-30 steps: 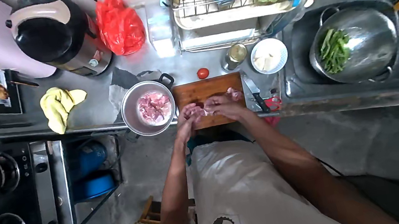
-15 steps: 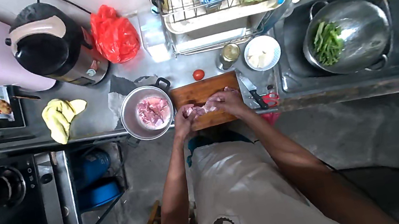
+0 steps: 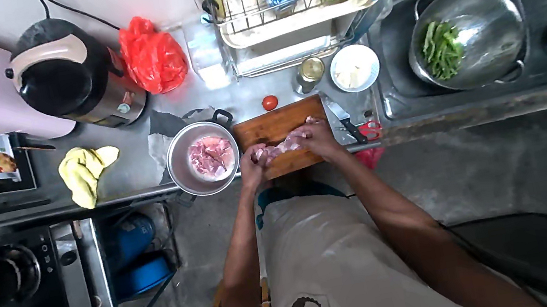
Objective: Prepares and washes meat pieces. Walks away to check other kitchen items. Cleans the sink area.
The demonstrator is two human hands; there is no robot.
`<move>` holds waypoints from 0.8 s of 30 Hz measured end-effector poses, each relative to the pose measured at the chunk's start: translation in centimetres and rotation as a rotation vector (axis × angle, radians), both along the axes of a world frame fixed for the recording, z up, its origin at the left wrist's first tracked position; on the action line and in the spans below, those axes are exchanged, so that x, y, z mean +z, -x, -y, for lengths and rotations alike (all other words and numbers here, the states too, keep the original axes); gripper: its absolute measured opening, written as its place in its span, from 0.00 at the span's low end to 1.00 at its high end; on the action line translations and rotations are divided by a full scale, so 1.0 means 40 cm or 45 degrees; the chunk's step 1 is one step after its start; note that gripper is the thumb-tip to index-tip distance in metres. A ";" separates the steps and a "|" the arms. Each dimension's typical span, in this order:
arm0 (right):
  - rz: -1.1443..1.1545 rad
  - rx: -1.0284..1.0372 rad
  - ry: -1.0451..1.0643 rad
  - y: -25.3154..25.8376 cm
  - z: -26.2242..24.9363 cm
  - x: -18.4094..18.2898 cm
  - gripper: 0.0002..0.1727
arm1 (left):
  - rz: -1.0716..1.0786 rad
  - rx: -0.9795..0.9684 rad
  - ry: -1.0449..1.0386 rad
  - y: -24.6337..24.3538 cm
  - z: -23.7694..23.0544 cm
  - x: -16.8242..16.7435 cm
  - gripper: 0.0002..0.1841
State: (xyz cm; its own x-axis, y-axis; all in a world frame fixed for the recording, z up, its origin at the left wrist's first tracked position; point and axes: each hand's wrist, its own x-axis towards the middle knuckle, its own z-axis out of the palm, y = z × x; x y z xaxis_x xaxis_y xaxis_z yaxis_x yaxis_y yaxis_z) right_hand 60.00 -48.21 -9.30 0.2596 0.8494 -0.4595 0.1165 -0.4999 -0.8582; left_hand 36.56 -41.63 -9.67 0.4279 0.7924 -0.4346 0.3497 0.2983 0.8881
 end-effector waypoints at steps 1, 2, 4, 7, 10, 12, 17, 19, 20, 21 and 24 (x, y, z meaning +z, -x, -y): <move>0.010 -0.017 0.000 0.000 0.002 -0.003 0.14 | 0.000 0.003 -0.005 -0.002 -0.001 -0.010 0.17; 0.022 -0.036 0.001 -0.003 0.004 -0.005 0.14 | 0.005 0.012 -0.003 -0.005 0.000 -0.014 0.17; 0.044 -0.060 0.001 -0.009 0.009 -0.005 0.14 | 0.011 0.036 0.006 -0.011 0.004 -0.017 0.17; 0.054 -0.068 -0.002 -0.015 0.011 -0.012 0.14 | 0.008 0.060 0.021 -0.017 0.014 -0.025 0.17; 0.048 -0.097 -0.004 -0.019 0.008 -0.026 0.15 | 0.023 0.092 0.026 -0.019 0.017 -0.034 0.16; 0.025 -0.114 -0.003 -0.018 0.006 -0.027 0.14 | 0.048 0.117 0.041 -0.017 0.017 -0.041 0.17; 0.112 -0.029 -0.010 -0.006 -0.009 0.002 0.18 | 0.036 0.086 0.011 -0.007 0.008 -0.039 0.18; 0.410 0.029 0.030 -0.006 -0.011 0.017 0.23 | -0.099 -0.052 -0.213 0.002 0.005 -0.068 0.20; 0.549 0.011 0.037 -0.010 -0.011 0.025 0.21 | -0.170 -0.126 -0.354 0.006 0.002 -0.089 0.21; 0.673 -0.029 0.045 -0.020 -0.009 0.031 0.19 | -0.242 -0.180 -0.472 0.007 -0.002 -0.106 0.21; 0.902 -0.173 0.167 -0.068 0.043 0.017 0.15 | -0.385 -0.293 -0.673 0.010 -0.003 -0.141 0.21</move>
